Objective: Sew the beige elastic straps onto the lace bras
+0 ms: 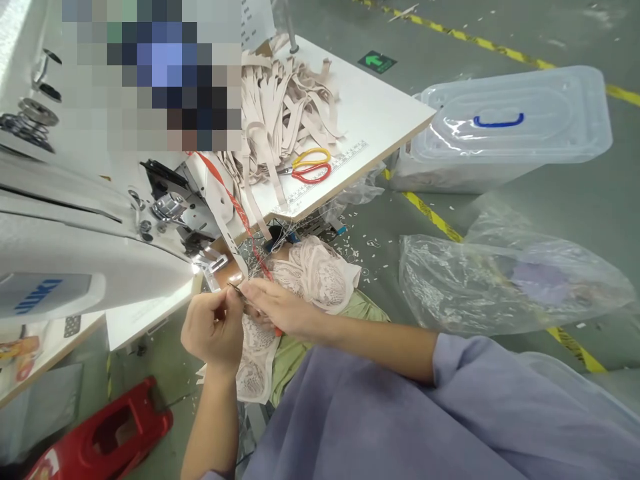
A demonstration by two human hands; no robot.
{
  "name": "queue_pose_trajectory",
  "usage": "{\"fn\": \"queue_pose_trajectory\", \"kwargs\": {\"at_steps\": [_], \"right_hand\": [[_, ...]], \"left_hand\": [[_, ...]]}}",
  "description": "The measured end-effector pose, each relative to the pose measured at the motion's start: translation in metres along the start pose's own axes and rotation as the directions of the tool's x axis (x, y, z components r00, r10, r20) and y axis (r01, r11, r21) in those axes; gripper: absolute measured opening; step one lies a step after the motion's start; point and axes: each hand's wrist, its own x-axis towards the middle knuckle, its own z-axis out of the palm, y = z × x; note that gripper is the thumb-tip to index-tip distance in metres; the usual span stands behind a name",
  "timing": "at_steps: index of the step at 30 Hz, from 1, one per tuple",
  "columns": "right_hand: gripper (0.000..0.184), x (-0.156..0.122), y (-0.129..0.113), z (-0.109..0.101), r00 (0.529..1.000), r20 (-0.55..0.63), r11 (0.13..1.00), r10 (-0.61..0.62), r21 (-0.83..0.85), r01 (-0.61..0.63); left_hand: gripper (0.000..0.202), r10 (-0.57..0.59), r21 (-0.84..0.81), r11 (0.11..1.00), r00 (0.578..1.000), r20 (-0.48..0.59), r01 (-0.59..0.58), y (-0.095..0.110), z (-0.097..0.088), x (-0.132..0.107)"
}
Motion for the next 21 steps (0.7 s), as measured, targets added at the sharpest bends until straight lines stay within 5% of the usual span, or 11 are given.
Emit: {"fn": "queue_pose_trajectory", "kwargs": {"at_steps": [5,8,11,13,15,16,18,21], "right_hand": [[0.043,-0.001,-0.003,-0.006,0.997,-0.055,0.997,-0.05,-0.063,0.046],[0.044,-0.001,-0.013,-0.04,0.985,-0.139,0.939,-0.1,-0.341,0.047],[0.049,-0.004,-0.027,-0.106,0.895,-0.344,0.636,-0.285,-0.767,-0.092],[0.047,-0.008,-0.035,-0.159,0.792,-0.431,0.269,-0.431,-0.9,-0.344],[0.053,-0.015,-0.037,-0.204,0.807,-0.433,-0.09,-0.402,-0.858,-0.505],[0.054,-0.02,-0.036,-0.222,0.822,-0.445,-0.202,-0.356,-0.822,-0.532],[0.056,-0.028,-0.03,-0.245,0.847,-0.462,-0.305,-0.262,-0.793,-0.527],[0.058,-0.034,-0.017,-0.256,0.875,-0.442,-0.283,-0.2,-0.828,-0.483]], "left_hand": [[0.009,-0.016,0.016,1.0,1.0,0.004,0.016,-0.003,0.006,-0.005],[0.02,-0.125,0.119,0.985,0.992,0.006,0.123,-0.008,0.01,-0.004],[0.036,-0.279,0.213,0.938,0.96,-0.002,0.273,-0.014,0.014,0.001],[0.036,-0.336,0.233,0.913,0.941,-0.042,0.336,-0.017,0.016,0.004],[0.035,-0.37,0.244,0.894,0.926,-0.074,0.376,-0.019,0.018,0.005],[0.034,-0.387,0.251,0.884,0.918,-0.081,0.395,-0.019,0.019,0.005],[0.033,-0.42,0.264,0.865,0.904,-0.083,0.427,-0.019,0.02,0.004],[0.034,-0.457,0.284,0.841,0.886,-0.08,0.46,-0.017,0.021,0.003]]}}
